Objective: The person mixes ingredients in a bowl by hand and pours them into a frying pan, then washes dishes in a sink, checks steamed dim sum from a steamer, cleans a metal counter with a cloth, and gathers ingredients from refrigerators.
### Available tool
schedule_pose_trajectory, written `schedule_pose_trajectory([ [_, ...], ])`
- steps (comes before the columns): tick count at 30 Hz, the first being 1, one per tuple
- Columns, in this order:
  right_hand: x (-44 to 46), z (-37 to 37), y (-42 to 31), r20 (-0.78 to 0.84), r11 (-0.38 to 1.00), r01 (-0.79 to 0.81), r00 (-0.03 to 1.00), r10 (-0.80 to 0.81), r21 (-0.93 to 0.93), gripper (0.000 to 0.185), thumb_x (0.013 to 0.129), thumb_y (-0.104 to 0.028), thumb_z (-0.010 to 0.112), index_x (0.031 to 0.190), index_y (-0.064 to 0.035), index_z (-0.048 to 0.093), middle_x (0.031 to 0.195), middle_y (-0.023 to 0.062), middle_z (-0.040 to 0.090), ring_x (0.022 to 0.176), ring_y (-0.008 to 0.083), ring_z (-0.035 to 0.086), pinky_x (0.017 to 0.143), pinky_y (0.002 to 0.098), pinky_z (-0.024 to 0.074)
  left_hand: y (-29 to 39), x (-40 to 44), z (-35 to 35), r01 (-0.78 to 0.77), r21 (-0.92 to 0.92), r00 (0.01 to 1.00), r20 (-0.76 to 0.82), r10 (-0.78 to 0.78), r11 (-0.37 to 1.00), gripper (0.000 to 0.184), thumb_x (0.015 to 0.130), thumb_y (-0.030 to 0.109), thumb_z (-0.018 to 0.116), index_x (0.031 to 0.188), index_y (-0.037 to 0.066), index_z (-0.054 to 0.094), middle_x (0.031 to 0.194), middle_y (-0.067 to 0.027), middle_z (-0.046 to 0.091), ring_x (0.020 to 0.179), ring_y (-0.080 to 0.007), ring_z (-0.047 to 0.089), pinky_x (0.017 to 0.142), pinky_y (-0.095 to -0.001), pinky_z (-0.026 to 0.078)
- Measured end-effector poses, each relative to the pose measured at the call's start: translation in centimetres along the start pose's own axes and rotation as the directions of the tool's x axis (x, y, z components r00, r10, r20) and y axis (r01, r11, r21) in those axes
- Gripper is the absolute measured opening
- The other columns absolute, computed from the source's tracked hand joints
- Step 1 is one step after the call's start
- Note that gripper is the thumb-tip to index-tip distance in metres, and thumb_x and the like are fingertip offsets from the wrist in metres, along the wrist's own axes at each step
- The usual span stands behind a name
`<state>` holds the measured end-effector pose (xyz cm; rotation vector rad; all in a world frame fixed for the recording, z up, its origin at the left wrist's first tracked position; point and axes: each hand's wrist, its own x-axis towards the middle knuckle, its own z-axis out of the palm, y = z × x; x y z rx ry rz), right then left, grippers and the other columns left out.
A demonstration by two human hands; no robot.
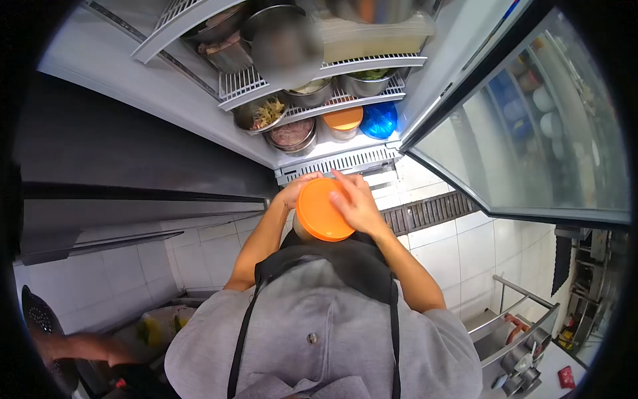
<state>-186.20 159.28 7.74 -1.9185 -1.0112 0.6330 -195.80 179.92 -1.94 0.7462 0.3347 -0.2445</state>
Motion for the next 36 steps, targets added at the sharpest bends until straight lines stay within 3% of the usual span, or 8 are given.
schedule_pose_trajectory([
  [4, -0.9, -0.2, -4.3, 0.222, 0.827, 0.305, 0.949, -0.223, -0.473, 0.076, 0.078, -0.06, 0.062, 0.142, -0.0226, 0.044, 0.145, 0.0272, 0.028, 0.129, 0.05, 0.031, 0.101, 0.0584, 0.031, -0.7, 0.4, 1.6, -0.012, -0.004, 0.999, -0.033, 0.012, 1.0, 0.006, 0.096, 0.011, 0.052, 0.098, 0.007, 0.055, 0.093, -0.0044, 0.062, 0.082, -0.0128, 0.062, 0.072, -0.0262, 0.054],
  [10, -1.4, 0.9, -1.6, 0.249, 0.904, 0.173, 0.965, -0.078, -0.39, 0.081, 0.078, -0.063, 0.06, 0.144, -0.0214, 0.04, 0.145, 0.0289, 0.027, 0.125, 0.0501, 0.034, 0.1, 0.0561, 0.0322, -3.9, 1.2, -0.7, 0.031, -0.151, 0.998, -0.052, -0.039, 0.988, 0.016, 0.099, 0.021, 0.046, 0.1, 0.008, 0.055, 0.098, -0.0053, 0.061, 0.087, -0.0147, 0.063, 0.078, -0.0297, 0.055],
  [11, -0.9, 0.4, -1.5, 0.294, 0.898, 0.242, 0.946, -0.135, -0.368, 0.08, 0.081, -0.059, 0.06, 0.145, -0.0177, 0.038, 0.143, 0.0301, 0.03, 0.124, 0.0489, 0.037, 0.102, 0.0519, 0.0321, -4.9, 0.4, -0.8, -0.032, -0.071, 0.999, -0.018, 0.031, 0.997, 0.028, 0.1, 0.03, 0.043, 0.112, 0.007, 0.054, 0.111, -0.0084, 0.06, 0.098, -0.0185, 0.061, 0.086, -0.0333, 0.052],
  [14, -1.0, 0.0, 6.3, 0.332, 0.717, -0.143, 0.934, -0.13, 0.682, 0.086, 0.079, -0.047, 0.072, 0.143, -0.002, 0.037, 0.153, 0.0187, 0.024, 0.142, 0.0325, 0.02, 0.116, 0.0403, 0.0139, -4.9, -2.5, 0.9, -0.154, -0.063, 0.963, -0.235, 0.135, 0.986, 0.054, 0.1, 0.045, 0.041, 0.135, 0.005, 0.046, 0.135, -0.0096, 0.052, 0.124, -0.0219, 0.049, 0.109, -0.0396, 0.035],
  [20, -2.2, 2.4, 5.7, 0.1, 0.886, 0.184, 0.964, -0.248, 0.426, 0.084, 0.061, -0.039, 0.088, 0.129, -0.0065, 0.052, 0.15, 0.023, 0.022, 0.142, 0.0361, 0.017, 0.115, 0.0443, 0.0162, -3.3, -8.8, 7.4, -0.446, 0.673, 0.835, 0.076, 0.544, 0.59, 0.107, 0.069, 0.033, 0.085, 0.148, 0.005, 0.02, 0.147, -0.0115, 0.033, 0.138, -0.0219, 0.028, 0.115, -0.0378, 0.02],
  [24, 0.1, -1.2, -2.5, -0.067, 0.873, 0.34, 0.939, -0.339, 0.35, 0.078, 0.056, -0.037, 0.091, 0.118, -0.0053, 0.056, 0.143, 0.0254, 0.032, 0.136, 0.0386, 0.029, 0.111, 0.0469, 0.0253, 0.3, -8.9, 10.9, -0.611, 0.573, 0.673, 0.012, 0.74, 0.546, 0.113, 0.055, 0.018, 0.092, 0.144, 0.001, 0.025, 0.141, -0.0122, 0.04, 0.131, -0.0221, 0.038, 0.111, -0.0369, 0.029],
  [31, 6.2, -14.2, -26.8, -0.412, 0.419, 0.907, 0.366, -0.834, -0.043, 0.079, 0.053, -0.038, 0.091, 0.114, -0.0065, 0.053, 0.138, 0.0259, 0.038, 0.128, 0.0368, 0.042, 0.105, 0.0466, 0.0357, 22.0, -14.5, 25.0, -0.747, 0.645, 0.098, 0.347, 0.933, -0.161, 0.111, 0.051, 0.024, 0.093, 0.139, 0.001, 0.03, 0.132, -0.0142, 0.047, 0.121, -0.0248, 0.049, 0.102, -0.0389, 0.042],
  [36, 14.6, -16.7, -36.9, -0.418, 0.564, 0.81, 0.461, -0.783, -0.163, 0.059, 0.066, -0.032, 0.086, 0.106, -0.0046, 0.052, 0.117, 0.0193, 0.055, 0.113, 0.0216, 0.053, 0.093, 0.0332, 0.0452, 32.4, -14.8, 27.8, -0.829, 0.49, -0.105, 0.335, 0.936, -0.269, 0.092, 0.064, 0.018, 0.088, 0.134, 0.0, 0.032, 0.126, -0.0129, 0.049, 0.117, -0.0232, 0.052, 0.1, -0.0369, 0.043],
])
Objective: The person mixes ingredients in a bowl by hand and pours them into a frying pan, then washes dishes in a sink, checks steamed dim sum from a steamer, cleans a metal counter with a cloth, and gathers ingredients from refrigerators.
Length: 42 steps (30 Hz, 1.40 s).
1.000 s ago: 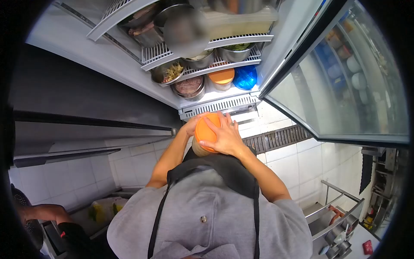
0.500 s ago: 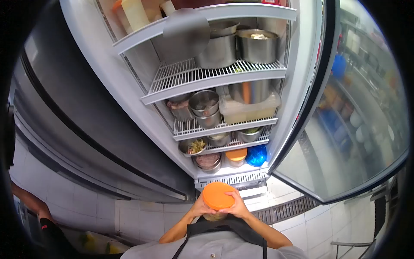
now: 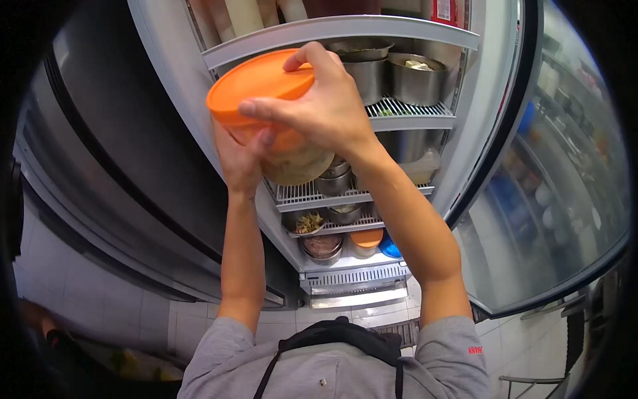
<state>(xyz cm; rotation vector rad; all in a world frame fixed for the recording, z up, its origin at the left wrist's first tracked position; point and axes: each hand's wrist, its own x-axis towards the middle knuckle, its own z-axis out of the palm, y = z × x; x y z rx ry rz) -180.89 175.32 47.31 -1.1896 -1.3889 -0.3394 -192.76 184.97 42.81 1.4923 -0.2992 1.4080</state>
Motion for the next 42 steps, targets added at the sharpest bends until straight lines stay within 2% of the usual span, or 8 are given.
schedule_pose_trajectory([
  [15, 3.2, 7.1, 7.7, -0.409, 0.987, 0.137, 0.908, -0.09, 0.087, 0.084, 0.069, -0.053, 0.081, 0.116, 0.0057, 0.043, 0.116, 0.0224, 0.04, 0.106, 0.0316, 0.05, 0.092, 0.036, 0.0451, -6.9, 6.3, -4.5, -0.042, 0.351, 0.98, -0.169, 0.108, 0.935, 0.091, 0.069, 0.029, 0.086, 0.132, -0.009, 0.034, 0.124, -0.0181, 0.054, 0.114, -0.023, 0.054, 0.097, -0.0338, 0.044],
  [20, 0.2, 10.0, 10.4, -0.086, 0.945, -0.026, 0.996, -0.003, -0.327, 0.036, 0.078, -0.015, 0.069, 0.111, -0.0043, 0.059, 0.123, 0.0302, 0.046, 0.107, 0.0434, 0.05, 0.093, 0.0447, 0.0439, -10.0, 5.2, -6.3, -0.13, 0.887, 0.901, -0.081, 0.427, 0.442, 0.043, 0.081, 0.019, 0.072, 0.111, -0.01, 0.058, 0.104, -0.0249, 0.064, 0.099, -0.028, 0.064, 0.087, -0.0343, 0.049],
  [24, 0.1, 8.7, 10.3, 0.114, 0.879, -0.072, 0.983, 0.141, -0.471, 0.04, 0.08, -0.005, 0.054, 0.12, -0.0054, 0.061, 0.127, 0.0275, 0.047, 0.115, 0.042, 0.048, 0.097, 0.0519, 0.0381, -6.5, -5.5, -6.4, 0.214, 0.612, 0.96, -0.275, -0.049, 0.761, 0.03, 0.083, 0.012, 0.069, 0.104, -0.007, 0.062, 0.088, -0.0182, 0.068, 0.08, -0.0192, 0.066, 0.072, -0.0297, 0.051],
  [27, -3.5, 6.0, 11.3, -0.015, 0.884, 0.173, 0.98, -0.199, -0.435, 0.021, 0.08, -0.01, 0.065, 0.1, -0.0035, 0.065, 0.108, 0.0218, 0.059, 0.1, 0.0371, 0.056, 0.088, 0.0443, 0.0465, -10.7, -13.5, -8.9, 0.41, 0.756, 0.901, -0.25, -0.354, 0.51, 0.023, 0.084, 0.015, 0.07, 0.094, -0.005, 0.061, 0.067, -0.0098, 0.065, 0.061, -0.0125, 0.062, 0.059, -0.0278, 0.05],
  [30, -12.9, 2.2, 8.8, 0.032, 0.962, -0.15, 0.986, 0.162, -0.226, 0.016, 0.08, -0.004, 0.063, 0.096, -0.0023, 0.066, 0.093, 0.0147, 0.063, 0.088, 0.0336, 0.059, 0.08, 0.0397, 0.0482, -14.6, -14.3, -10.3, 0.092, 0.955, 0.981, -0.038, -0.191, 0.281, 0.022, 0.084, 0.017, 0.065, 0.09, -0.004, 0.062, 0.065, -0.0181, 0.061, 0.056, -0.0236, 0.064, 0.055, -0.0344, 0.051],
  [37, -45.2, -12.5, 8.0, -0.306, 0.363, -0.908, 0.413, 0.858, -0.209, 0.018, 0.086, -0.009, 0.063, 0.102, -0.0003, 0.066, 0.089, 0.0072, 0.067, 0.078, 0.0156, 0.062, 0.068, 0.0289, 0.0502, -17.8, -26.3, -12.1, 0.998, 0.018, 0.062, -0.528, -0.847, 0.061, 0.055, 0.086, 0.044, 0.066, 0.111, -0.004, 0.06, 0.095, -0.0222, 0.06, 0.055, -0.0256, 0.064, 0.048, -0.0306, 0.054],
  [39, -49.7, -19.8, 5.6, -0.579, 0.157, -0.979, 0.053, 0.813, 0.13, 0.023, 0.087, -0.014, 0.064, 0.107, -0.0035, 0.064, 0.091, 0.0034, 0.067, 0.078, 0.0141, 0.061, 0.066, 0.0277, 0.0495, -22.2, -29.9, -15.2, 0.981, -0.05, 0.138, -0.495, -0.858, 0.187, 0.049, 0.088, 0.034, 0.065, 0.114, -0.007, 0.058, 0.101, -0.02, 0.061, 0.07, -0.0294, 0.067, 0.059, -0.0333, 0.059],
  [42, -52.9, -32.7, 4.9, -0.868, 0.254, -0.953, -0.019, 0.496, 0.167, 0.03, 0.09, -0.027, 0.063, 0.11, -0.0045, 0.062, 0.1, 0.0041, 0.065, 0.086, 0.0141, 0.059, 0.068, 0.0295, 0.0486, -22.7, -30.1, -15.5, 0.935, -0.086, 0.247, -0.541, -0.804, 0.345, 0.034, 0.083, 0.014, 0.068, 0.107, -0.009, 0.059, 0.105, -0.018, 0.063, 0.086, -0.0305, 0.066, 0.069, -0.0427, 0.061],
])
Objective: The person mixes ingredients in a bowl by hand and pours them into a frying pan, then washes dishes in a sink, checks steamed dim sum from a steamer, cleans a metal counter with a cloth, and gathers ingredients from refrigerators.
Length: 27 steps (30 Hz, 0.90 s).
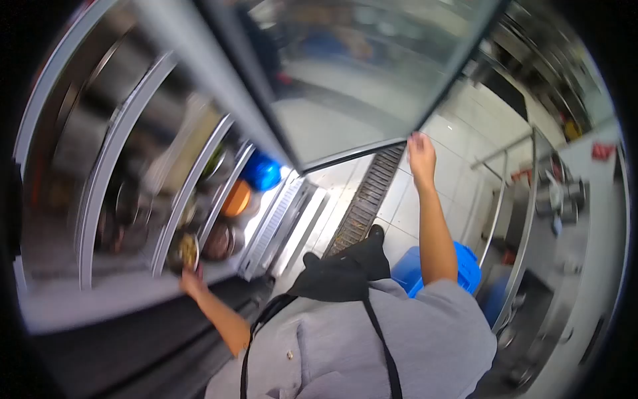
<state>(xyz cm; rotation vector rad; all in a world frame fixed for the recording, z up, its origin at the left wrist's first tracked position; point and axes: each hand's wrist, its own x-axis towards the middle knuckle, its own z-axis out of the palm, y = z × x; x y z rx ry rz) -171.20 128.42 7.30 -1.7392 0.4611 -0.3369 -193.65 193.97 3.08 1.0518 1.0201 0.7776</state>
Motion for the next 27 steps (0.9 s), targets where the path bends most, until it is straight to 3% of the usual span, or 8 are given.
schedule_pose_trajectory([
  [5, 19.6, -7.3, -5.4, -0.386, 0.922, 0.387, 0.85, -0.359, -0.003, 0.048, 0.098, -0.038, 0.048, 0.125, 0.0017, 0.055, 0.121, 0.0147, 0.06, 0.113, 0.0256, 0.055, 0.098, 0.0342, 0.0396, 1.9, -10.9, 3.1, -0.19, 0.341, 0.967, -0.096, 0.235, 0.921, 0.029, 0.086, 0.016, 0.063, 0.104, -0.007, 0.062, 0.095, -0.0159, 0.066, 0.075, -0.0251, 0.066, 0.059, -0.0355, 0.058],
  [7, 25.1, -8.5, -7.8, -0.256, 0.889, 0.367, 0.919, -0.301, 0.272, 0.074, 0.099, -0.058, 0.03, 0.13, 0.0056, 0.05, 0.132, 0.0213, 0.053, 0.124, 0.0304, 0.048, 0.106, 0.036, 0.0326, -0.6, -13.4, 3.1, -0.133, 0.473, 0.99, 0.026, 0.137, 0.871, 0.026, 0.085, 0.013, 0.063, 0.104, -0.005, 0.062, 0.09, -0.0141, 0.067, 0.07, -0.0228, 0.067, 0.057, -0.034, 0.057],
  [8, 24.4, -9.5, -10.5, -0.047, 0.946, 0.095, 0.995, -0.085, 0.309, 0.079, 0.098, -0.061, 0.024, 0.137, 0.0055, 0.042, 0.142, 0.0211, 0.044, 0.133, 0.03, 0.039, 0.11, 0.0352, 0.0276, -2.4, -15.7, 4.8, -0.144, 0.458, 0.989, 0.048, 0.138, 0.877, 0.026, 0.085, 0.013, 0.063, 0.104, -0.005, 0.062, 0.09, -0.0141, 0.067, 0.07, -0.0228, 0.067, 0.057, -0.034, 0.057],
  [12, 29.0, -8.0, -7.4, -0.067, 0.871, 0.382, 0.922, -0.381, 0.31, 0.054, 0.102, -0.044, 0.032, 0.13, -0.0012, 0.049, 0.134, 0.0195, 0.05, 0.126, 0.0278, 0.045, 0.105, 0.0344, 0.0329, -10.3, -30.0, 16.8, -0.1, 0.64, 0.899, 0.386, -0.206, 0.762, 0.024, 0.081, 0.007, 0.069, 0.1, -0.005, 0.063, 0.086, -0.0115, 0.067, 0.069, -0.0208, 0.066, 0.058, -0.0335, 0.056],
  [19, 27.7, -14.7, -8.1, 0.201, 0.843, 0.463, 0.83, -0.521, 0.273, 0.032, 0.093, -0.03, 0.058, 0.112, -0.0036, 0.058, 0.101, 0.0192, 0.065, 0.087, 0.0339, 0.064, 0.078, 0.0375, 0.0497, -29.8, -54.5, 47.2, -0.3, 0.621, 0.163, 0.781, -0.603, 0.724, 0.027, 0.088, 0.017, 0.066, 0.105, -0.004, 0.065, 0.086, -0.0071, 0.068, 0.067, -0.0132, 0.062, 0.056, -0.0265, 0.049],
  [21, 30.5, -19.6, -8.7, 0.498, 0.813, 0.454, 0.643, -0.583, 0.366, 0.032, 0.089, -0.029, 0.062, 0.109, -0.0032, 0.062, 0.106, 0.0195, 0.065, 0.094, 0.0348, 0.063, 0.082, 0.0382, 0.0496, -33.7, -60.0, 55.8, -0.363, 0.656, 0.061, 0.726, -0.685, 0.662, 0.024, 0.075, 0.004, 0.056, 0.097, -0.005, 0.063, 0.078, -0.0091, 0.065, 0.064, -0.0158, 0.061, 0.057, -0.0302, 0.05],
  [23, 36.8, -22.8, -5.7, 0.665, 0.641, 0.737, 0.371, -0.649, 0.214, 0.03, 0.084, -0.029, 0.064, 0.095, -0.0019, 0.069, 0.113, 0.0188, 0.063, 0.104, 0.0349, 0.059, 0.089, 0.0386, 0.0472, -37.0, -64.4, 64.4, -0.447, 0.611, 0.02, 0.737, -0.676, 0.653, 0.018, 0.075, 0.006, 0.058, 0.09, -0.003, 0.063, 0.075, -0.0084, 0.064, 0.061, -0.0163, 0.06, 0.054, -0.0307, 0.048],
  [27, 51.0, -36.1, 1.5, 0.543, 0.769, 0.639, 0.652, -0.529, -0.019, 0.023, 0.084, -0.021, 0.065, 0.096, -0.0024, 0.069, 0.117, 0.0197, 0.059, 0.104, 0.0353, 0.058, 0.093, 0.0389, 0.0462, -41.3, -74.6, 80.9, -0.309, 0.6, -0.013, 0.773, -0.634, 0.738, 0.015, 0.082, 0.008, 0.059, 0.092, -0.002, 0.062, 0.074, -0.0097, 0.064, 0.056, -0.0154, 0.06, 0.047, -0.0285, 0.047],
])
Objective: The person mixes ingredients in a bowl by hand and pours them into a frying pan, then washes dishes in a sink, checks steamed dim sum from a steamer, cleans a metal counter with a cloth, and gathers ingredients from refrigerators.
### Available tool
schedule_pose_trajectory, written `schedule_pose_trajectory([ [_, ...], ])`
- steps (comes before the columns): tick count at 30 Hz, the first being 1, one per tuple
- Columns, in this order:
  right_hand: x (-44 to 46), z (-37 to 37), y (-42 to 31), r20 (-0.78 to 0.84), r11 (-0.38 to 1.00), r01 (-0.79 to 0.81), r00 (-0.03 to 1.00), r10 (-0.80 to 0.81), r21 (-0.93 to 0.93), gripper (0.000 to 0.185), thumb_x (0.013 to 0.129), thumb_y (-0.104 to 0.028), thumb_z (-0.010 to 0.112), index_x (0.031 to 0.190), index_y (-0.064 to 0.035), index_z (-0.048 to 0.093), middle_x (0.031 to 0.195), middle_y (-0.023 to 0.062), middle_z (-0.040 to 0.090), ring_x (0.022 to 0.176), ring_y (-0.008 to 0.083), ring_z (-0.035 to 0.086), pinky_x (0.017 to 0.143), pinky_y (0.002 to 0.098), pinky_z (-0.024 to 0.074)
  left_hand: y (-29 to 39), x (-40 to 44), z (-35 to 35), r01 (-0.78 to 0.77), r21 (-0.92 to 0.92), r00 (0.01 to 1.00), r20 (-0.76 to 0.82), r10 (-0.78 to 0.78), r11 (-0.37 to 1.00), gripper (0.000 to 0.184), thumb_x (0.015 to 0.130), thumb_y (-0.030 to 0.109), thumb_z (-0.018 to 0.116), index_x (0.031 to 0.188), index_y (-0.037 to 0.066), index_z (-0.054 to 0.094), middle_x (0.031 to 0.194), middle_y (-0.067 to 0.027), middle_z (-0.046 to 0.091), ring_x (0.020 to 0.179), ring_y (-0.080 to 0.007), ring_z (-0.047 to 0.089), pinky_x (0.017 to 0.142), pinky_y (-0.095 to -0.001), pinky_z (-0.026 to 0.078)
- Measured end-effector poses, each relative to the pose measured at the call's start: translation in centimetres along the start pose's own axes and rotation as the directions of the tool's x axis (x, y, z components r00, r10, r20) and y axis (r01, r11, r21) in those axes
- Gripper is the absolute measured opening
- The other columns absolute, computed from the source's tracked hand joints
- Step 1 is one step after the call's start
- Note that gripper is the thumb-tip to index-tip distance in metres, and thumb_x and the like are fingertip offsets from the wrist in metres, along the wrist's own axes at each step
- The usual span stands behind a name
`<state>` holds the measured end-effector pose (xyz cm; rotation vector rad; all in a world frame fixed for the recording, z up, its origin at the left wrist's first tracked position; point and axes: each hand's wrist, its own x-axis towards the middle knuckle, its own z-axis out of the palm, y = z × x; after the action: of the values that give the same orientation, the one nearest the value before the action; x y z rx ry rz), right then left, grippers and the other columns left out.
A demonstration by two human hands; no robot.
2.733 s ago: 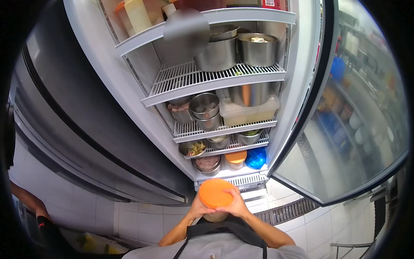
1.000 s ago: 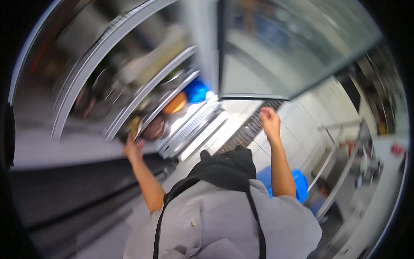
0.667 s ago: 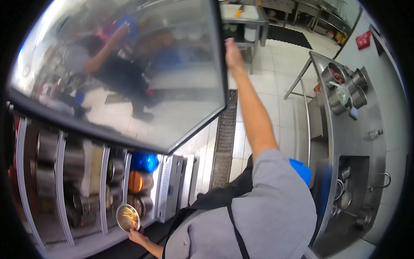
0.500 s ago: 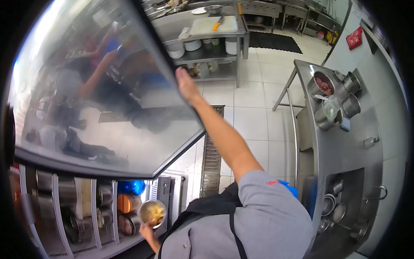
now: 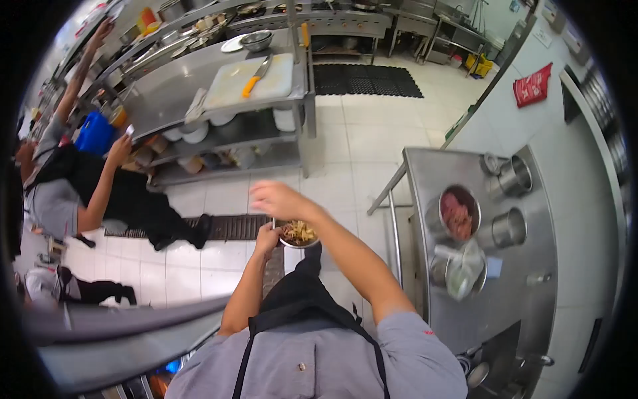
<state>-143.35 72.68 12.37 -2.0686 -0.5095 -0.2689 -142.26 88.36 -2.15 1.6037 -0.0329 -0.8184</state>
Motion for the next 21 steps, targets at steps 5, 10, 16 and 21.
schedule_pose_trajectory([
  [5, -10.8, -17.1, 13.8, -0.57, 0.77, -0.579, 0.548, 0.612, 0.269, 0.03, 0.086, -0.012, 0.064, 0.114, -0.0001, 0.061, 0.095, 0.0083, 0.066, 0.087, 0.0185, 0.063, 0.081, 0.0303, 0.0503, 9.8, 18.7, 8.1, -0.007, 0.004, 0.998, -0.058, 0.007, 1.0, 0.014, 0.085, 0.01, 0.063, 0.089, -0.003, 0.059, 0.076, -0.0127, 0.064, 0.057, -0.018, 0.064, 0.046, -0.0286, 0.052],
  [10, -11.1, -26.5, 17.2, -0.629, 0.614, -0.428, 0.126, 0.767, 0.663, 0.014, 0.09, -0.01, 0.059, 0.1, -0.001, 0.063, 0.089, 0.007, 0.065, 0.08, 0.0128, 0.061, 0.07, 0.0265, 0.0484, 27.2, 34.9, 20.2, -0.084, -0.069, 0.985, 0.143, 0.093, 0.994, 0.014, 0.084, 0.011, 0.064, 0.089, -0.001, 0.058, 0.079, -0.0103, 0.063, 0.064, -0.0204, 0.064, 0.058, -0.033, 0.056],
  [16, -10.2, -40.7, 35.2, -0.673, 0.625, -0.547, 0.144, 0.725, 0.556, 0.016, 0.088, -0.015, 0.062, 0.083, 0.0004, 0.061, 0.075, 0.005, 0.063, 0.066, 0.0125, 0.06, 0.06, 0.026, 0.0469, 42.0, 59.5, 34.4, 0.019, -0.403, 0.988, 0.148, 0.044, 0.915, 0.013, 0.087, 0.005, 0.057, 0.095, -0.004, 0.058, 0.088, -0.015, 0.064, 0.07, -0.0236, 0.065, 0.061, -0.0332, 0.058],
  [21, -1.8, -55.1, 47.9, -0.733, 0.645, -0.709, 0.272, 0.623, 0.285, 0.028, 0.085, -0.019, 0.065, 0.107, -0.0014, 0.062, 0.082, 0.0129, 0.066, 0.073, 0.0202, 0.062, 0.069, 0.0321, 0.0498, 52.7, 76.6, 35.4, -0.126, -0.653, 0.99, -0.131, 0.053, 0.747, 0.032, 0.087, -0.001, 0.053, 0.118, -0.005, 0.048, 0.104, -0.0199, 0.06, 0.085, -0.0305, 0.066, 0.067, -0.039, 0.062],
])
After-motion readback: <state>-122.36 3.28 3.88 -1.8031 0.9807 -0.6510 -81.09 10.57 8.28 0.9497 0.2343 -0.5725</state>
